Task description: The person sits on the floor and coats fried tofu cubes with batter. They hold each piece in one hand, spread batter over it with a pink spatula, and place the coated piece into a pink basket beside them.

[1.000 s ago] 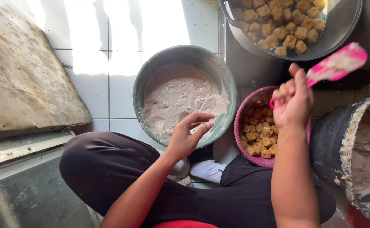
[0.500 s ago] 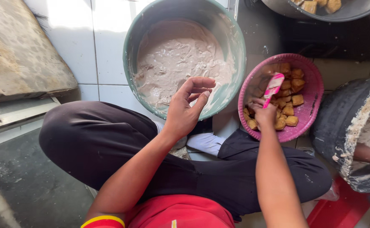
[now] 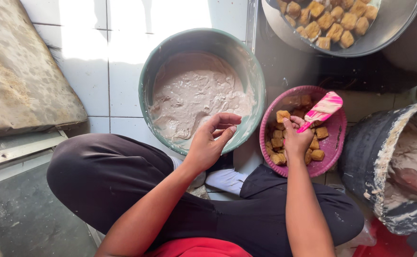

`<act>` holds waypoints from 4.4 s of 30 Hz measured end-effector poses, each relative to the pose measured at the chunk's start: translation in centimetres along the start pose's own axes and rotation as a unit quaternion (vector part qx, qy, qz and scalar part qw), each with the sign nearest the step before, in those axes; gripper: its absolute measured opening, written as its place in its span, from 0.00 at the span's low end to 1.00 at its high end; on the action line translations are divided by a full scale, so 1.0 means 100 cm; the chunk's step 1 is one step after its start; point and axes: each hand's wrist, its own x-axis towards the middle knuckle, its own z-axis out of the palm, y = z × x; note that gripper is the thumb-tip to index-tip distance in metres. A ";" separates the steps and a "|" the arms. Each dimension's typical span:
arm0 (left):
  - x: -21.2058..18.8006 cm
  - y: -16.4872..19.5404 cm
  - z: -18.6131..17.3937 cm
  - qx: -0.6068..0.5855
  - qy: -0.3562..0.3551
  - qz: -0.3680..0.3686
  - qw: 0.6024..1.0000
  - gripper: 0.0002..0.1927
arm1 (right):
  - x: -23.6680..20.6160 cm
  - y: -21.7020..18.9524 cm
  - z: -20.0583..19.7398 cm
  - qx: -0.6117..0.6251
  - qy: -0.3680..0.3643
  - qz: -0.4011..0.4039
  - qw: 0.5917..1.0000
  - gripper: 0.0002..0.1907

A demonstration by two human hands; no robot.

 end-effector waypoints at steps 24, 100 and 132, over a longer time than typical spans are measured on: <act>-0.025 -0.004 -0.002 0.052 -0.016 0.010 0.998 0.16 | -0.122 -0.073 0.056 0.159 -0.269 0.006 0.950 0.12; -0.007 -0.008 -0.003 -0.207 0.038 0.045 0.977 0.40 | -0.125 -0.101 0.035 -0.301 -0.085 -0.355 0.881 0.11; -0.030 -0.017 0.025 -0.075 -0.019 0.099 0.992 0.44 | -0.119 -0.046 0.031 0.249 -0.268 0.009 0.931 0.22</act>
